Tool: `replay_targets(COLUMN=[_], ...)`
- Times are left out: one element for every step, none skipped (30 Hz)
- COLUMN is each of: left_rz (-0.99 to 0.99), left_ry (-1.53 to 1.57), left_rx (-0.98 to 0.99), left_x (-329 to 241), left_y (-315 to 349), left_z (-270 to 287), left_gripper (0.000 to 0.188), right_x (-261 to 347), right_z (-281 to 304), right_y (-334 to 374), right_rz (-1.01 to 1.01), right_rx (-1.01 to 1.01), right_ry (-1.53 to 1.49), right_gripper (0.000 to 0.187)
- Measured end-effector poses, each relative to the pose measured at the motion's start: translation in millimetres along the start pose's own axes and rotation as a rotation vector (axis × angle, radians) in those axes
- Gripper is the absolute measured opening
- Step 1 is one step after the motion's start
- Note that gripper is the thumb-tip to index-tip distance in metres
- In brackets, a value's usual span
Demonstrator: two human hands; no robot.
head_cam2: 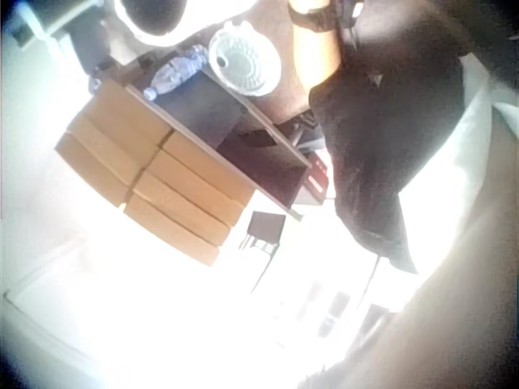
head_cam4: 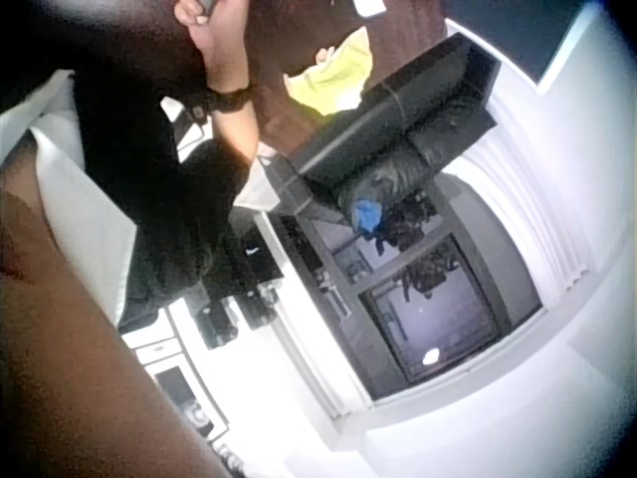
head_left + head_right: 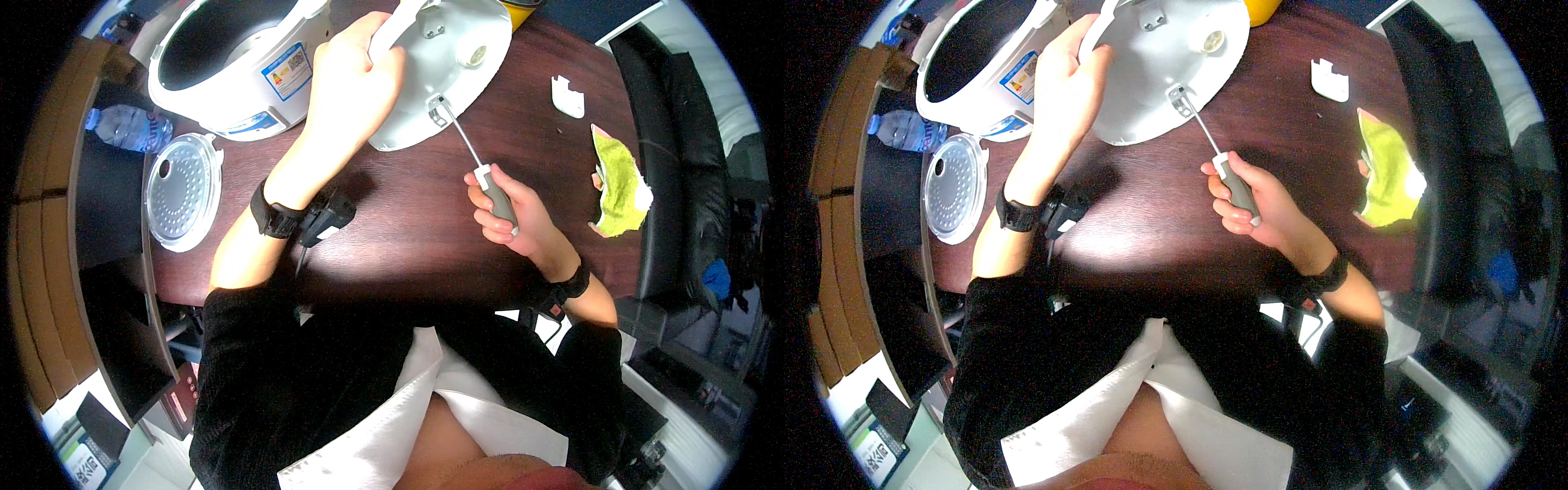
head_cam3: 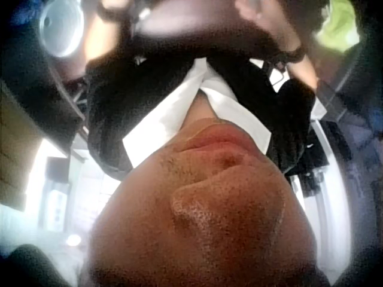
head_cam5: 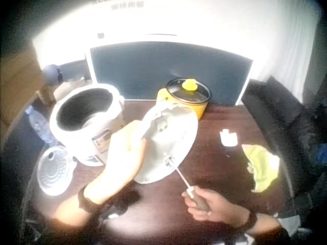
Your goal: The person uses a screwdriver to remove screws from the lid of a white rice cooker. They then open the lid, remove the inner steaming tray, and continue unscrewing components from the underside of the lid.
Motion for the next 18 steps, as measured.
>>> replay_targets(left_rz=[-0.003, -0.006, -0.008, -0.011, -0.014, -0.025, -0.037, -0.049, -0.049, -0.049, -0.048, -0.057, -0.065, -0.072, -0.074, -0.074, -0.075, -0.066], left_ry=[-0.012, -0.024, -0.043, -0.061, -0.080, -0.067, -0.054, -0.041, -0.042, -0.042, -0.043, -0.044, -0.046, -0.048, -0.045, -0.044, -0.043, -0.035], left_rx=[-0.008, -0.017, -0.019, -0.022, -0.025, -0.039, -0.053, -0.067, -0.071, -0.075, -0.079, -0.079, -0.079, -0.079, -0.074, -0.069, -0.064, -0.058], left_x=[-1.3, -3.0, -5.8, -9.9, -12.4, -11.4, -8.1, -6.6, -6.1, -5.7, -5.3, -5.3, -5.0, -5.1, -5.4, -5.9, -6.5, -5.5], left_y=[0.9, 1.9, 3.0, 3.8, 4.1, 3.4, 1.7, 1.0, 0.6, 0.1, -0.4, -0.4, -0.4, 0.1, -0.3, -0.3, -0.1, -0.8], left_z=[0.6, 1.0, 0.2, -1.3, -2.4, 0.6, 3.9, 6.7, 6.2, 5.6, 5.1, 5.2, 5.6, 6.1, 6.3, 6.5, 6.6, 6.2], left_gripper=[0.028, 0.028, 0.027, 0.027, 0.027, 0.026, 0.026, 0.025, 0.025, 0.026, 0.026, 0.026, 0.026, 0.026, 0.026, 0.025, 0.025, 0.025], right_x=[-0.5, 1.1, 2.7, 4.2, 7.7, 12.8, 17.8, 23.5, 29.5, 35.2, 39.6, 42.0, 46.6, 51.8, 56.1, 50.5, 43.8, 37.4], right_z=[-1.4, 0.7, 3.5, 6.0, 8.3, 6.8, 5.4, 5.9, 7.3, 8.7, 9.1, 9.8, 10.6, 11.4, 10.8, 9.9, 8.6, 7.3], right_y=[-0.8, -0.8, -1.0, -1.0, 0.2, 0.5, 0.8, 1.2, 2.9, 4.8, 6.2, 7.0, 8.4, 10.0, 11.2, 11.0, 10.8, 10.3], right_rz=[-0.012, -0.014, -0.013, -0.013, -0.014, -0.020, -0.026, -0.033, -0.035, -0.037, -0.036, -0.062, -0.089, -0.117, -0.117, -0.108, -0.100, -0.086], right_rx=[0.024, 0.009, -0.006, -0.021, -0.061, -0.094, -0.128, -0.177, -0.234, -0.290, -0.329, -0.348, -0.367, -0.386, -0.376, -0.324, -0.270, -0.217], right_ry=[-0.038, -0.016, 0.006, 0.027, 0.112, 0.197, 0.281, 0.408, 0.535, 0.662, 0.765, 0.811, 0.858, 0.905, 0.867, 0.716, 0.566, 0.416], right_gripper=[0.040, 0.040, 0.040, 0.040, 0.040, 0.040, 0.039, 0.039, 0.038, 0.038, 0.037, 0.036, 0.036, 0.035, 0.035, 0.036, 0.036, 0.037])
Point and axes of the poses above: each hand's wrist, its own y-axis away from the middle knuckle, its own z-axis out of the back of the hand, x = y × z, the point moved 9 cm from there along -y, towards the middle knuckle, and after that the axes turned 11 degrees about x, right-handed, at the moved point
